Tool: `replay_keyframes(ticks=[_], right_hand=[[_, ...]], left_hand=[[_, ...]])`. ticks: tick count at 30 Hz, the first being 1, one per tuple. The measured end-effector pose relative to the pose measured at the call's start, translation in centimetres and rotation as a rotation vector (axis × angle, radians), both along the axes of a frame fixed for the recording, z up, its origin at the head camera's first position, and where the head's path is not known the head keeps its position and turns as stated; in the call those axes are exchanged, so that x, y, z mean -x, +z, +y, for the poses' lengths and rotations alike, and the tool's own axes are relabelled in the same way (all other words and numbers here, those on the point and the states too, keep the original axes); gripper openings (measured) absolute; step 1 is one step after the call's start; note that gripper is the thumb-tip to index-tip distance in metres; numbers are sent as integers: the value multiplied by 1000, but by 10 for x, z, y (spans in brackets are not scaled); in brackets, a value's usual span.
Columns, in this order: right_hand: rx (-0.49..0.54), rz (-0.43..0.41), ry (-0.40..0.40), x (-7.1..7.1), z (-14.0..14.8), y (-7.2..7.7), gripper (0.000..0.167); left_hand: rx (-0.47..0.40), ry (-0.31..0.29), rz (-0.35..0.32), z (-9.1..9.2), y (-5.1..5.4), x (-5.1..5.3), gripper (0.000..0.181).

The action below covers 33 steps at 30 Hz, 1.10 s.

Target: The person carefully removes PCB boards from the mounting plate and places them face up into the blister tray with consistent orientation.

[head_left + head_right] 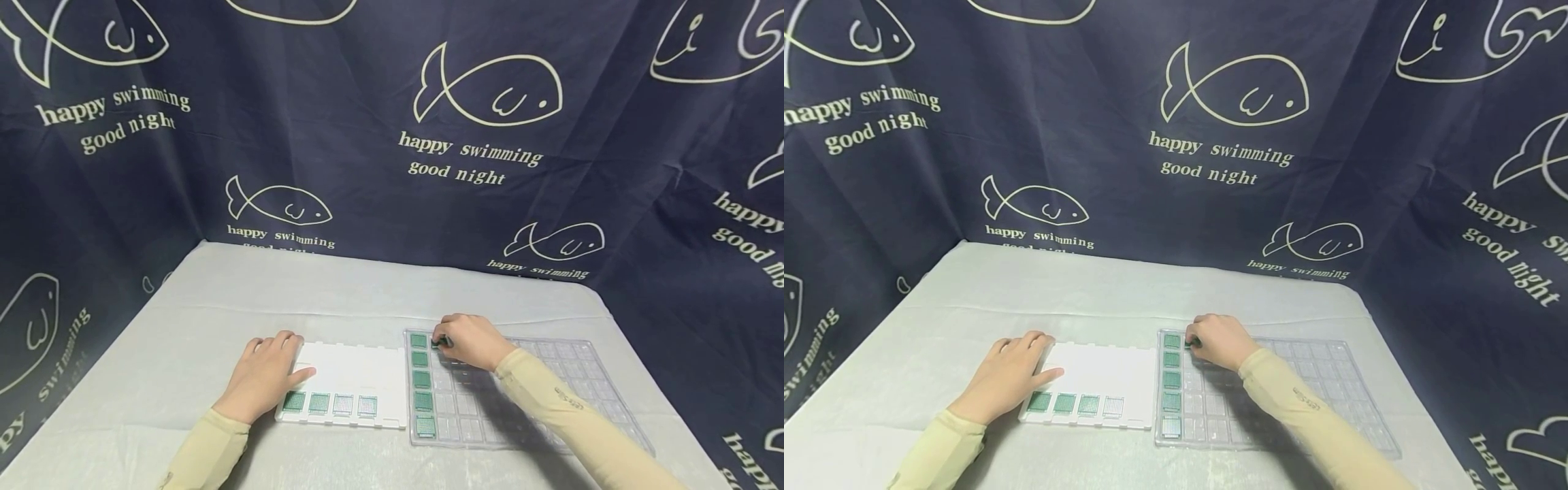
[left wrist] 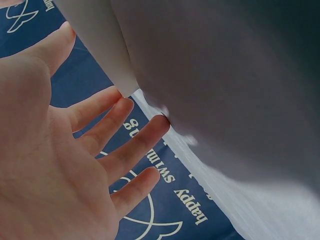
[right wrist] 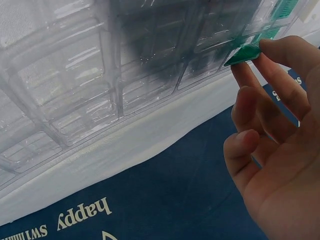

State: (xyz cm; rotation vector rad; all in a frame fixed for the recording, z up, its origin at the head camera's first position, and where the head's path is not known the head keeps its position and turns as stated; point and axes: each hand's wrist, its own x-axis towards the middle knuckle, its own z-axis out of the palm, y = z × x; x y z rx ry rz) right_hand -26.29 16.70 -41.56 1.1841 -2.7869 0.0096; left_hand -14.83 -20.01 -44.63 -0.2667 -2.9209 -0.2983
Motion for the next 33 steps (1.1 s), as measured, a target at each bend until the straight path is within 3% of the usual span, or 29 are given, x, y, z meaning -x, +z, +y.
replay_keyframes(ticks=[17, 33], right_hand=[[0, -17, -12, 1, -1, -4, 17], [64, -22, -14, 2, 2, -10, 14]], left_hand=[[-2, -1, 8, 0, -1, -1, 59], [15, -4, 8, 0, -1, 1, 59]])
